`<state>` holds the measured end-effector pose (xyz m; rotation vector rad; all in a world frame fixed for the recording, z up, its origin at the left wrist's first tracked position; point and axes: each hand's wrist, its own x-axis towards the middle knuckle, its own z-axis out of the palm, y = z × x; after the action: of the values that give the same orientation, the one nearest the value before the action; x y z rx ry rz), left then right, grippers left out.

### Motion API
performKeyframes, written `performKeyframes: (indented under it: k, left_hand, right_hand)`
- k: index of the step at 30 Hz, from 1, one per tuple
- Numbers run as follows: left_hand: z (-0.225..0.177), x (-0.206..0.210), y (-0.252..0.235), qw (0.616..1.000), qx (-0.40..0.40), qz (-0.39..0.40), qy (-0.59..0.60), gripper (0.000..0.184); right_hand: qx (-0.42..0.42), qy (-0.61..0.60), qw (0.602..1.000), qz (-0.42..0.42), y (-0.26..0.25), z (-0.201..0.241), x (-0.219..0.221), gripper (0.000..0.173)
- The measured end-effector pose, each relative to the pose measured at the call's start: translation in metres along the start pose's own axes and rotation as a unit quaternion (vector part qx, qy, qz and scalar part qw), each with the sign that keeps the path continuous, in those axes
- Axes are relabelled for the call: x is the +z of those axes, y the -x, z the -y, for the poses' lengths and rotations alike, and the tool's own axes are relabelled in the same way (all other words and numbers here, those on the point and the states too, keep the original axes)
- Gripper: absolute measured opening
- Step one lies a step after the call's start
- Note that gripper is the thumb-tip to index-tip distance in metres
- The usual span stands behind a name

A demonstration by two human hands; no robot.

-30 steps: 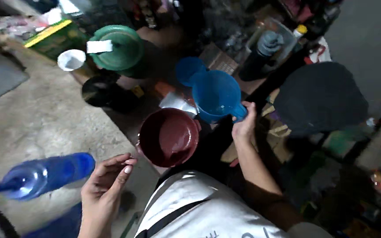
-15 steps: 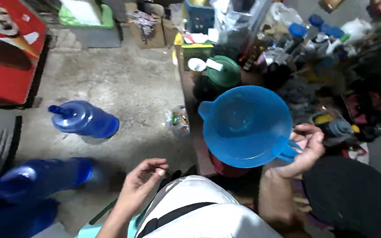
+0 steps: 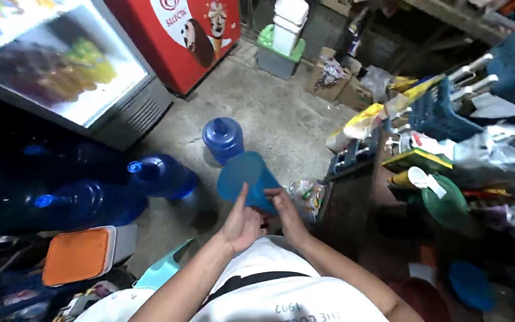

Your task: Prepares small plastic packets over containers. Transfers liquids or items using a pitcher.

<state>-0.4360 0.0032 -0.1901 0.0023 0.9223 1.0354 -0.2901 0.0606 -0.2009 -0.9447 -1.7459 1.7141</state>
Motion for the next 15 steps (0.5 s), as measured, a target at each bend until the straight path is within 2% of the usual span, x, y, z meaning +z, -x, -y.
performKeyframes:
  k: [2, 5, 6, 8, 10, 12, 14, 15]
  left_hand:
    - [-0.022, -0.017, -0.006, 0.994, 0.012, -0.076, 0.081, 0.066]
    - [-0.04, -0.049, -0.019, 0.978, 0.027, -0.171, 0.112, 0.053]
    - [-0.043, -0.06, -0.024, 0.973, 0.039, -0.199, 0.109, 0.053]
    - [-0.046, -0.082, -0.036, 0.957, 0.076, -0.26, 0.108, 0.051]
    - [-0.048, -0.102, -0.048, 0.931, 0.119, -0.323, 0.123, 0.046]
    - [-0.049, -0.122, -0.058, 0.907, 0.155, -0.367, 0.137, 0.045]
    - [-0.044, -0.136, -0.07, 0.88, 0.189, -0.412, 0.139, 0.04]
    - [-0.042, -0.138, -0.073, 0.866, 0.196, -0.436, 0.149, 0.038]
  right_hand:
    - [0.026, 0.096, 0.988, 0.12, -0.027, 0.006, 0.006, 0.053]
    - [-0.011, 0.238, 0.952, 0.193, -0.068, -0.004, 0.001, 0.047]
    - [-0.006, 0.269, 0.942, 0.203, -0.086, -0.013, -0.006, 0.047]
    - [0.067, 0.312, 0.92, 0.228, -0.124, -0.051, -0.029, 0.051]
    - [0.166, 0.314, 0.905, 0.234, -0.16, -0.108, -0.059, 0.052]
    - [0.258, 0.297, 0.888, 0.236, -0.182, -0.167, -0.094, 0.06]
    - [0.304, 0.294, 0.879, 0.221, -0.183, -0.182, -0.12, 0.061]
    - [0.323, 0.277, 0.887, 0.18, -0.183, -0.162, -0.118, 0.052]
